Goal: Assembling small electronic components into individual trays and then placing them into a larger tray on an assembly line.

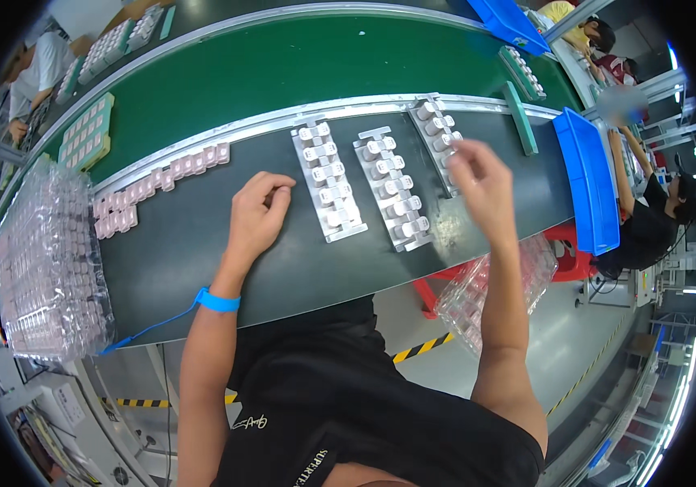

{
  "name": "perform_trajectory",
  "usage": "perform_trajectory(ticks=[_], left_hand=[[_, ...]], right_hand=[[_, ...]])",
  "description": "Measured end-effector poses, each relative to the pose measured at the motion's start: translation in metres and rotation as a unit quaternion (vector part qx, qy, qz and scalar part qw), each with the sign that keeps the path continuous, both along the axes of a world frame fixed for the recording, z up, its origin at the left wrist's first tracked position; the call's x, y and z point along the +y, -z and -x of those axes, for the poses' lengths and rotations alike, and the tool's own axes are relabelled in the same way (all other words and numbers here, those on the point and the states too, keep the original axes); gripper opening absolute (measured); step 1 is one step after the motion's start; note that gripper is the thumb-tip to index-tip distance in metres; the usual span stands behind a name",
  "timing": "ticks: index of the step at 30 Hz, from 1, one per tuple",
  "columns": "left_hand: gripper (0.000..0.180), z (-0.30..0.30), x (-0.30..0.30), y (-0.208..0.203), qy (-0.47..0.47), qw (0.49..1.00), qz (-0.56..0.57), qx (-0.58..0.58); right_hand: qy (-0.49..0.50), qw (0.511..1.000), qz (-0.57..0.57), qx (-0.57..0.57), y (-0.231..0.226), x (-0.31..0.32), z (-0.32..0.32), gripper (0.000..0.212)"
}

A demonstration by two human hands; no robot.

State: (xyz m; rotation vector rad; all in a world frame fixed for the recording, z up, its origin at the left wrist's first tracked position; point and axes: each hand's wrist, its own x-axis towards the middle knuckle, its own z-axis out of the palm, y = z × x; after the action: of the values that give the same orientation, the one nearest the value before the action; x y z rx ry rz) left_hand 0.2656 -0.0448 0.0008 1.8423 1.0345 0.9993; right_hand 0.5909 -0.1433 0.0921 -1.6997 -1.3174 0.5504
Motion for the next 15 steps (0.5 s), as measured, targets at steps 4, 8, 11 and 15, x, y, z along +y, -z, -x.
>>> perform_trajectory(ticks=[4, 8, 11, 15], left_hand=[[0.010, -0.002, -0.004, 0.002, 0.009, 0.999, -0.054, -0.006], [0.012, -0.010, -0.012, -0.003, 0.036, 0.998, -0.041, -0.040], [0.014, -0.004, -0.013, 0.003, 0.038, 0.997, -0.059, -0.044], [0.016, 0.003, -0.009, 0.008, 0.034, 0.994, -0.095, -0.050]], right_hand=[[-0.080, 0.993, 0.025, -0.082, -0.002, -0.023, 0.069, 0.033], [-0.059, 0.994, 0.082, -0.040, 0.010, -0.039, 0.111, 0.057], [-0.067, 0.989, 0.100, -0.082, 0.029, -0.038, 0.133, 0.078], [-0.037, 0.980, 0.054, -0.189, 0.036, -0.041, 0.151, 0.084]])
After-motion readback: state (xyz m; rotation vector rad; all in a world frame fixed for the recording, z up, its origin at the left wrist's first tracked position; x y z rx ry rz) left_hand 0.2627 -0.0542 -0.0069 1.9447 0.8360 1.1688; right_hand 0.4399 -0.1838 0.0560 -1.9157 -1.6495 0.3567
